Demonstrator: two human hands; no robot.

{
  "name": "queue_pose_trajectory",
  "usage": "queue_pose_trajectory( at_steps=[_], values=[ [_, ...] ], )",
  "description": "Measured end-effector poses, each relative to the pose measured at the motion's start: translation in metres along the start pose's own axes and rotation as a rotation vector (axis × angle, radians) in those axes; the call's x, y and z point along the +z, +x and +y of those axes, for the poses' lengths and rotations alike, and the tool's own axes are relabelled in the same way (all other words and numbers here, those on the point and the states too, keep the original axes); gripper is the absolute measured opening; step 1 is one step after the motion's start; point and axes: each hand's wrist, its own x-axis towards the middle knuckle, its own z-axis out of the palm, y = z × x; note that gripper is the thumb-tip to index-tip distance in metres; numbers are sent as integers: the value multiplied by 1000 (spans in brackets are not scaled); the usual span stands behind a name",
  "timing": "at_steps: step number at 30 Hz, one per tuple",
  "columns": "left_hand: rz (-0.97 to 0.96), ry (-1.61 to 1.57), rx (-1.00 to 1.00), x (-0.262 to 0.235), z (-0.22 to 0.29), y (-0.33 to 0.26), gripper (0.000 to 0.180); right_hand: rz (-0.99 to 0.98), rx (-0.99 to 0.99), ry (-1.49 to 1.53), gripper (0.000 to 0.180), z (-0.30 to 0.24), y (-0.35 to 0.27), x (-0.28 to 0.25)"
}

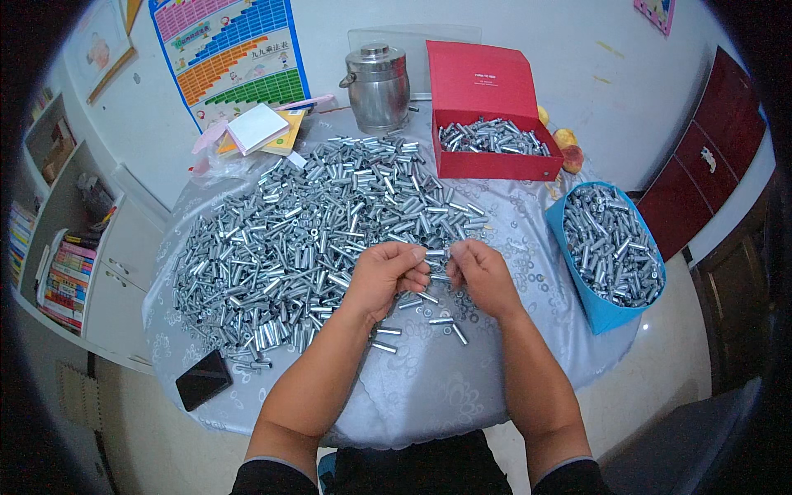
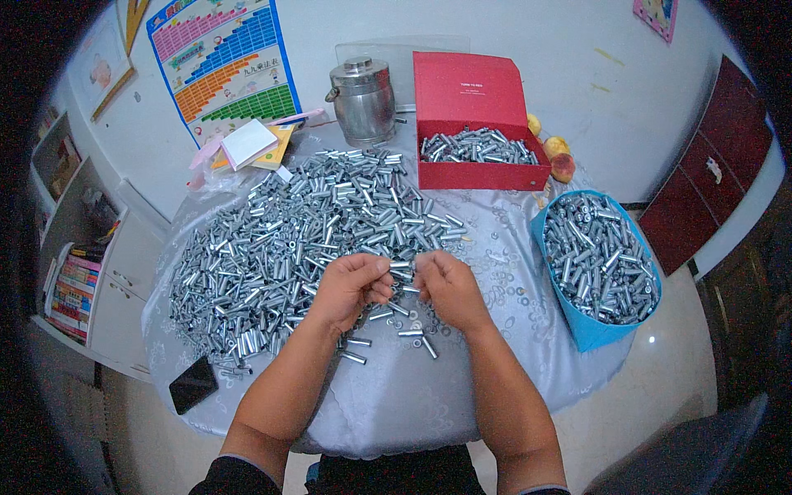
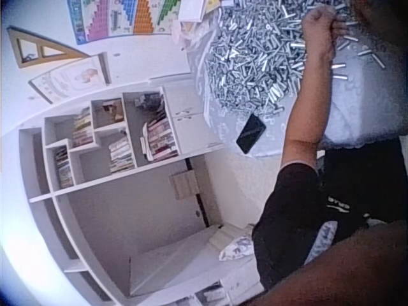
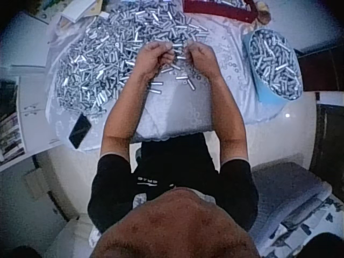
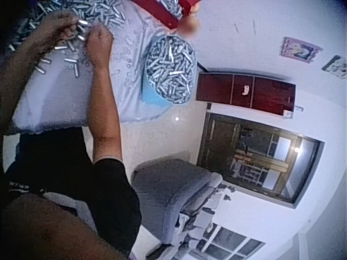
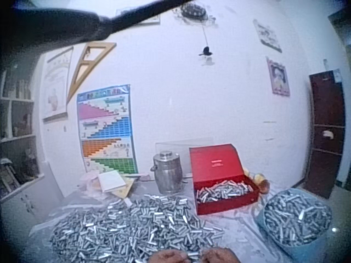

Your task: The person sits at a table covered with a white cloth and sorts through a large pile of small metal fasteners. They pick up individual cylindrical metal pieces and washers, fit them together by hand, and place the assembled units into a blue container.

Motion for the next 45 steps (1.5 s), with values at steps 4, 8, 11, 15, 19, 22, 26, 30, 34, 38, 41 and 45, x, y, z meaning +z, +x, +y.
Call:
queue_pose_trajectory(
  at_steps=[4, 8, 11, 15, 19, 22, 26, 30, 34, 38, 41, 45],
  values=[
    [-12, 13, -11, 0, 0, 0, 20, -39, -26, 10, 16, 2, 0, -2],
    [-14, 12, -13, 2, 0, -1, 20, -12, 45, -20, 16, 2, 0, -5],
    [-5, -7, -3, 1, -2, 0, 20, -9, -45, 102, 16, -3, 0, 2],
    [23, 3, 18, 4, -1, 0, 16, 0, 14, 143, 16, 1, 0, -1],
    [-22, 47, 41, 8, 0, -2, 18, 48, 75, 200, 15, 4, 2, -7],
    [-21, 28, 54, 7, -1, -1, 20, 37, -3, 245, 15, 2, 2, -3],
    [14, 73, 66, 7, -2, -1, 21, 9, 0, 241, 15, 2, 2, -3],
    [16, 97, 96, 7, -4, 0, 21, 4, 11, 246, 14, 4, 1, -3],
    [30, 128, 89, 17, -4, 0, 22, 52, 8, 141, 14, 1, -4, -2],
    [-5, 156, 109, 15, -8, -2, 26, 48, 22, 130, 15, 9, -2, -2],
    [-42, 272, 136, 19, -10, -3, 26, 116, 77, 213, 13, 6, -9, -1],
    [-132, 406, 150, 27, -18, -4, 25, 164, 86, 201, 17, -1, -34, -13]
  ],
)
